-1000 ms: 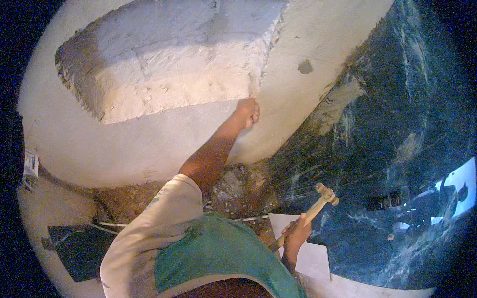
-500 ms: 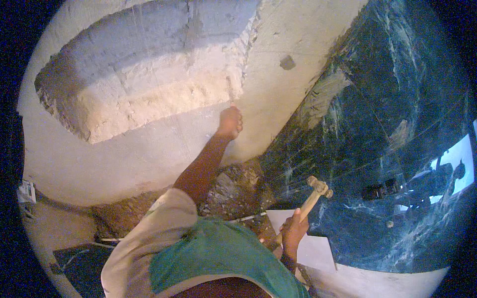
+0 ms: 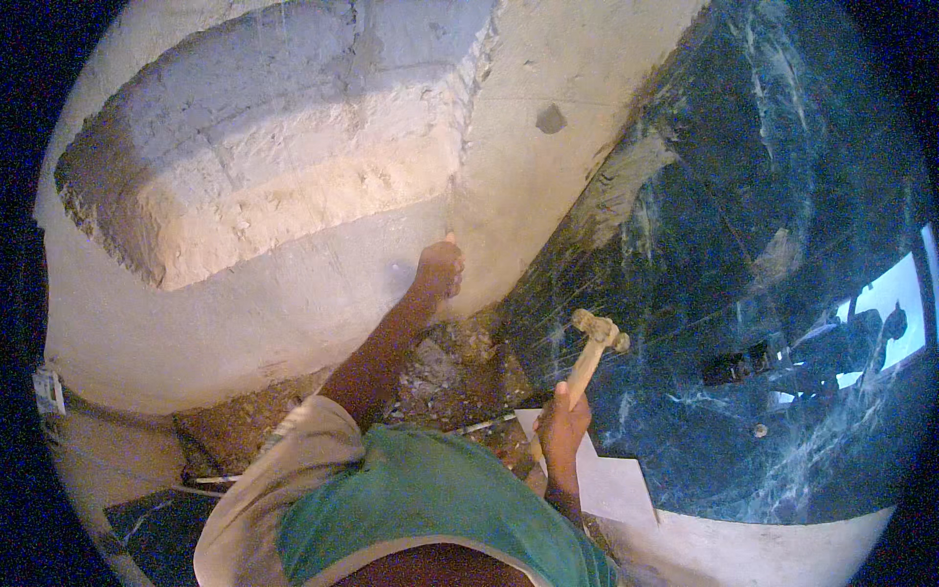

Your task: The person uses a hammer and a metal rod to carve a rectangular niche into a wall, then positions a tile into the opening with the help of another person.

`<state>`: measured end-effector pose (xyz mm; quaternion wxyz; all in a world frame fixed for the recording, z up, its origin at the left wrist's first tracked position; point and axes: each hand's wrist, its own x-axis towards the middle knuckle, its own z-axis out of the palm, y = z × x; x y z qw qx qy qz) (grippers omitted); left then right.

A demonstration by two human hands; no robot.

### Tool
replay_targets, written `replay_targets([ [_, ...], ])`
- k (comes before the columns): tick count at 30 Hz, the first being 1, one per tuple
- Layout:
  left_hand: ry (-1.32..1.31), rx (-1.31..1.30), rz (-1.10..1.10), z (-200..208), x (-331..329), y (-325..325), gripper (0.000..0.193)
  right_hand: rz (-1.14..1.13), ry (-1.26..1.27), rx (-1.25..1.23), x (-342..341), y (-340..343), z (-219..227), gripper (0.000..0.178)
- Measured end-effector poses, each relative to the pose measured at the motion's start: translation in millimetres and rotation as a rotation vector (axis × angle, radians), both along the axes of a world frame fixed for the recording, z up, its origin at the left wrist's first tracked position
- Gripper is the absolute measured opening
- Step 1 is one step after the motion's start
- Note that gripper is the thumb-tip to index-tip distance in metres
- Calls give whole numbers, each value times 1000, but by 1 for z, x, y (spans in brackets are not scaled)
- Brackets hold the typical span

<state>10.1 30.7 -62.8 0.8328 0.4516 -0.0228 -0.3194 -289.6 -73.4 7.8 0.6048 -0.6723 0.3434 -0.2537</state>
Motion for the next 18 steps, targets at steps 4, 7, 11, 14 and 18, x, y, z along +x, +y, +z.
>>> replay_targets([
  [4, 53, 51, 131, 46, -38, 14, 27, 32, -91, -57, 5, 1, -1, 35],
  [7, 3, -75, 20, 61, -28, 31, 26, 54, -108, -181, 14, 15, -2, 36],
  [11, -43, -168, -111, 72, 2, 33, 23, 17, -92, -422, 27, 43, 4, 34],
  [14, -20, -159, -133, 86, 9, 35, 24, -36, -131, -367, 30, 67, 1, 40],
  [18, 20, -362, -262, 86, 35, 38, 20, -148, -351, -448, 51, 90, -8, 42],
])
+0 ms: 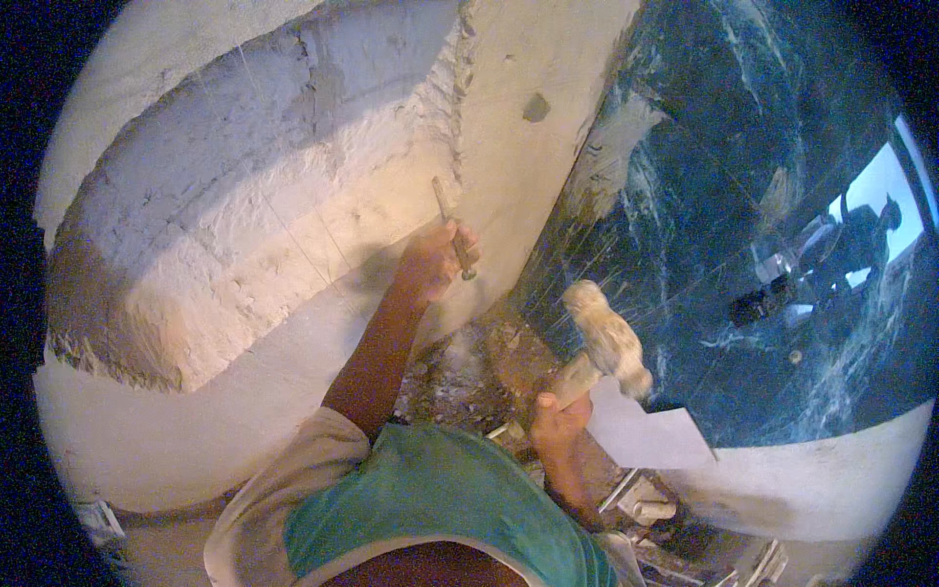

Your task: The person uses a hammer and a metal rod to carve a rectangular niche into a wall, then positions a tile into the opening with the help of another person.

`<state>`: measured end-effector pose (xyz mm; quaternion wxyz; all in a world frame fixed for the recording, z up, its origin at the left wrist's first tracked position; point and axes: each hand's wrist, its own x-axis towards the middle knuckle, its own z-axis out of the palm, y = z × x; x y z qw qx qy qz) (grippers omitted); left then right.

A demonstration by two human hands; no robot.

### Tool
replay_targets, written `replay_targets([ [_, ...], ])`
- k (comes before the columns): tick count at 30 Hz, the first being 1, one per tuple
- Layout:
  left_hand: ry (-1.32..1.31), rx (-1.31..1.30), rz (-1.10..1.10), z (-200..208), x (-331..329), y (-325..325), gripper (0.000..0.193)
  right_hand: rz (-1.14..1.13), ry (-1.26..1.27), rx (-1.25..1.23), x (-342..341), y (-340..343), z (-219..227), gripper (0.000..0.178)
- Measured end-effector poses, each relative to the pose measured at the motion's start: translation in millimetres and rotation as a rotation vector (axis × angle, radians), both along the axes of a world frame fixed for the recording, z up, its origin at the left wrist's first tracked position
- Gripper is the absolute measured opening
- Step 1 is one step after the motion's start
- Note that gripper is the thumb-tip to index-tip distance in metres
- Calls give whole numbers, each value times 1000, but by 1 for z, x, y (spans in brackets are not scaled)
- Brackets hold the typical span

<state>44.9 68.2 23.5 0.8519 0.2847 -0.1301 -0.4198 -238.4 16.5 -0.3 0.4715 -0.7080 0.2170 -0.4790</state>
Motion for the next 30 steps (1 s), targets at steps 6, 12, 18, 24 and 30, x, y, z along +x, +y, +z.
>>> replay_targets([
  [6, 11, -26, 10, 2, 15, -16, 21, -218, 203, -519, 61, 44, -5, 36],
  [12, 55, -16, 78, -15, 79, -13, 29, -189, 96, 77, 95, 66, -4, 33],
  [18, 14, 61, -153, -6, 54, -2, 22, -145, -281, 145, 97, 61, -3, 52],
  [24, 95, 115, -114, 27, 9, 3, 21, -305, -190, -29, 79, 36, -6, 59],
  [30, 183, -153, 33, 25, 22, -30, 18, -54, -415, 264, 74, 30, 66, 43],
])
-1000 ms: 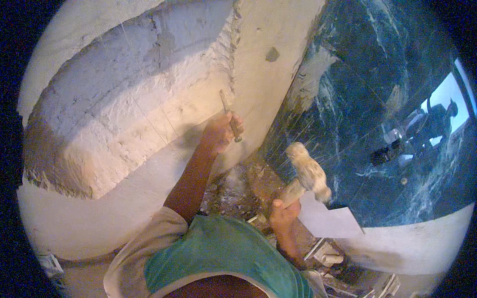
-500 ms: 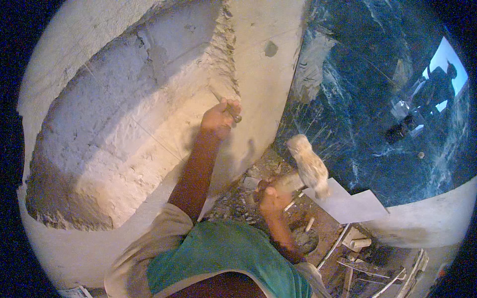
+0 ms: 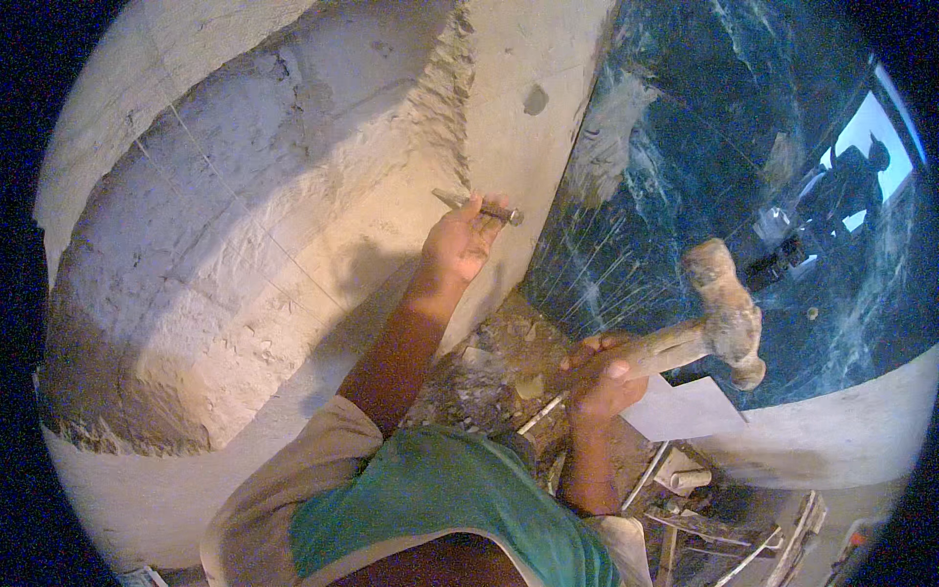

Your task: The person uses a hammer and a metal rod to carve a rectangular niche into a wall, then positions a tile into the opening with the help of another person.

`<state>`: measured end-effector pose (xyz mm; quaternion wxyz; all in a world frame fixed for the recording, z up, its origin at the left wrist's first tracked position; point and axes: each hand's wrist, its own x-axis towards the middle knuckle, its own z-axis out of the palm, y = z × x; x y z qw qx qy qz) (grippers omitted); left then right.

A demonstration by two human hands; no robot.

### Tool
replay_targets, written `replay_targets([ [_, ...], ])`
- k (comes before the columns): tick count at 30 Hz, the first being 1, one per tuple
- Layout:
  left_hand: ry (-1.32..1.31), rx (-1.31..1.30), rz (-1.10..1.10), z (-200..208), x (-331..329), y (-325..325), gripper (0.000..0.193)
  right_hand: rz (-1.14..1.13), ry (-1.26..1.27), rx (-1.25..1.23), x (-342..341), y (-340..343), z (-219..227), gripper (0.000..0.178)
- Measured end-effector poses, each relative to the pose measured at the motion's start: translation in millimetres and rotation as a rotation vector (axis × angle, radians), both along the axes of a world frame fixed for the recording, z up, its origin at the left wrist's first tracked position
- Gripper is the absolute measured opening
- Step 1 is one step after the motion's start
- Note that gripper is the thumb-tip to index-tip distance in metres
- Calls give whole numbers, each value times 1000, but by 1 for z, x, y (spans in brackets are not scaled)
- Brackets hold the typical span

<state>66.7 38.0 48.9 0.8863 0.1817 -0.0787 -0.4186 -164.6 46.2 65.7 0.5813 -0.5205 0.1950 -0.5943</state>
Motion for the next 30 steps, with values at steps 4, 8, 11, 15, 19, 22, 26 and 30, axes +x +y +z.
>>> replay_targets([
  [4, 84, 65, -10, 6, -7, -15, 16, -1, 419, -68, 7, -13, -41, 22],
  [8, 63, 63, -10, -2, 13, -15, 18, -12, 589, -17, 21, -7, -24, 25],
  [11, 65, 108, 18, 3, 3, -9, 20, -1, 100, 1, 21, -6, -10, 29],
  [15, 13, 111, -25, -5, -1, -16, 22, -91, 763, -251, 29, 8, -41, 34],
  [19, -69, 73, -30, -15, 3, -2, 22, -65, 537, -85, 24, 0, -66, 33],
  [22, -190, -21, -79, -14, 3, -4, 22, -20, 130, 57, 21, -1, -71, 38],
  [26, -51, 81, -25, -17, -5, -7, 20, -80, 445, 1, 32, 17, -67, 33],
  [30, -75, 114, -33, -29, 14, -9, 21, -109, 525, -67, 28, 3, -63, 32],
])
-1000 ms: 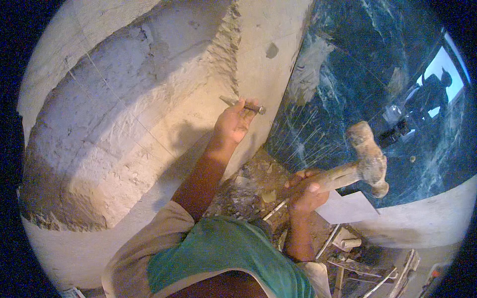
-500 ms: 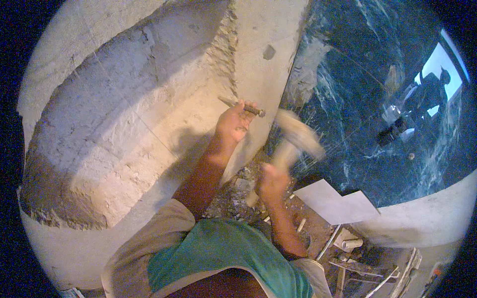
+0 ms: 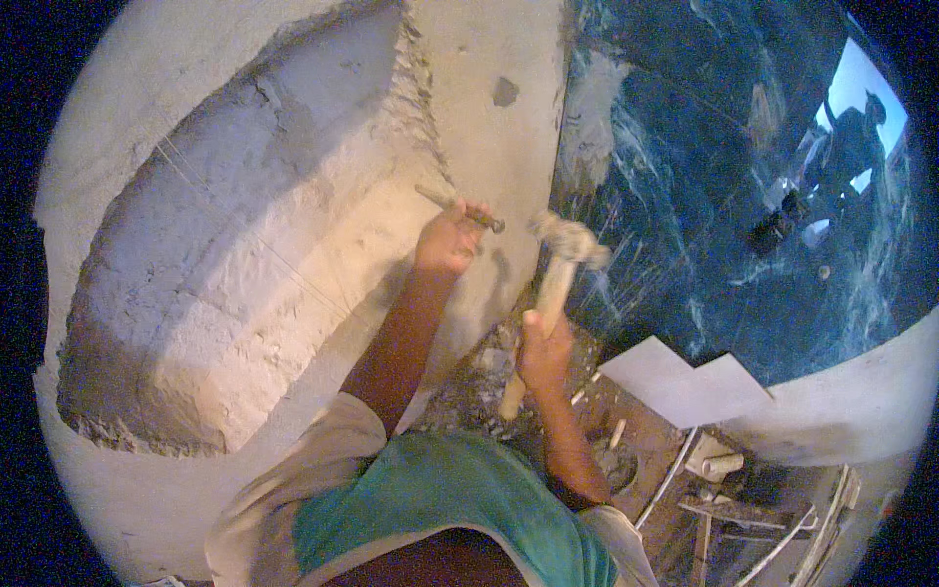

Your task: The person uses a hammer and a metal rod to carve a rectangular niche into a wall, then positions a tile into the opening with the help of another person.

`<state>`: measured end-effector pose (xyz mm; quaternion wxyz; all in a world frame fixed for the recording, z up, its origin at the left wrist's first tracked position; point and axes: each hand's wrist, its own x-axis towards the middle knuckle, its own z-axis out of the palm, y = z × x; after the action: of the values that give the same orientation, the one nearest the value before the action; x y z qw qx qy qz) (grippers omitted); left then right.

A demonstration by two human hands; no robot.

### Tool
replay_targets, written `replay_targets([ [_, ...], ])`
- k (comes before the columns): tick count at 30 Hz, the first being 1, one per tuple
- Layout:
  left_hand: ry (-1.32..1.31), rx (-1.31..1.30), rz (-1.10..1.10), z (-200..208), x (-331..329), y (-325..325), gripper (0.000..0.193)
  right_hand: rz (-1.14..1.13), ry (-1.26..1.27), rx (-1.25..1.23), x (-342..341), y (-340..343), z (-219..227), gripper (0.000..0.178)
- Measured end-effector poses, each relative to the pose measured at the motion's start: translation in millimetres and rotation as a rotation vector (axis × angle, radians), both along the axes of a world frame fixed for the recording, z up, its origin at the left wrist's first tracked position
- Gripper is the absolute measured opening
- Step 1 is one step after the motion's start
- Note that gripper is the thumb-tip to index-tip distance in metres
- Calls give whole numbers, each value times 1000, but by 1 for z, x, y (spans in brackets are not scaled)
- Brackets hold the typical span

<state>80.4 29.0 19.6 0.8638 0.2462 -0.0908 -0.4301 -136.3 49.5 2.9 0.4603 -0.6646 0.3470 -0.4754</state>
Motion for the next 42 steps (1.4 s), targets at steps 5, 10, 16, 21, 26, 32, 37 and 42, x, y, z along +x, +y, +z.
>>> replay_targets([
  [5, -1, -64, -62, -1, -4, -2, 21, 49, -469, 117, 6, 11, -24, 32],
  [10, -116, 5, -101, -23, 7, 4, 20, 64, 64, 37, -2, -7, -41, 31],
  [16, 8, 51, -20, -13, 5, -6, 15, 69, -574, 273, 10, 14, -20, 35],
  [21, -15, 239, 4, -37, 26, 16, 17, 211, 123, 136, 22, 6, -70, 35],
  [26, -5, 173, 51, -4, -23, 31, 21, 108, -3, 351, -18, 18, -39, 28],
  [32, -100, 102, -234, -6, -38, 42, 17, 50, -17, 225, -63, -2, -35, 31],
  [37, -78, 77, -131, 1, -50, 41, 16, 19, -104, 302, -75, 2, -12, 31],
  [42, -105, 12, -154, 9, -49, 37, 18, 29, -250, 314, -82, 10, 27, 28],
])
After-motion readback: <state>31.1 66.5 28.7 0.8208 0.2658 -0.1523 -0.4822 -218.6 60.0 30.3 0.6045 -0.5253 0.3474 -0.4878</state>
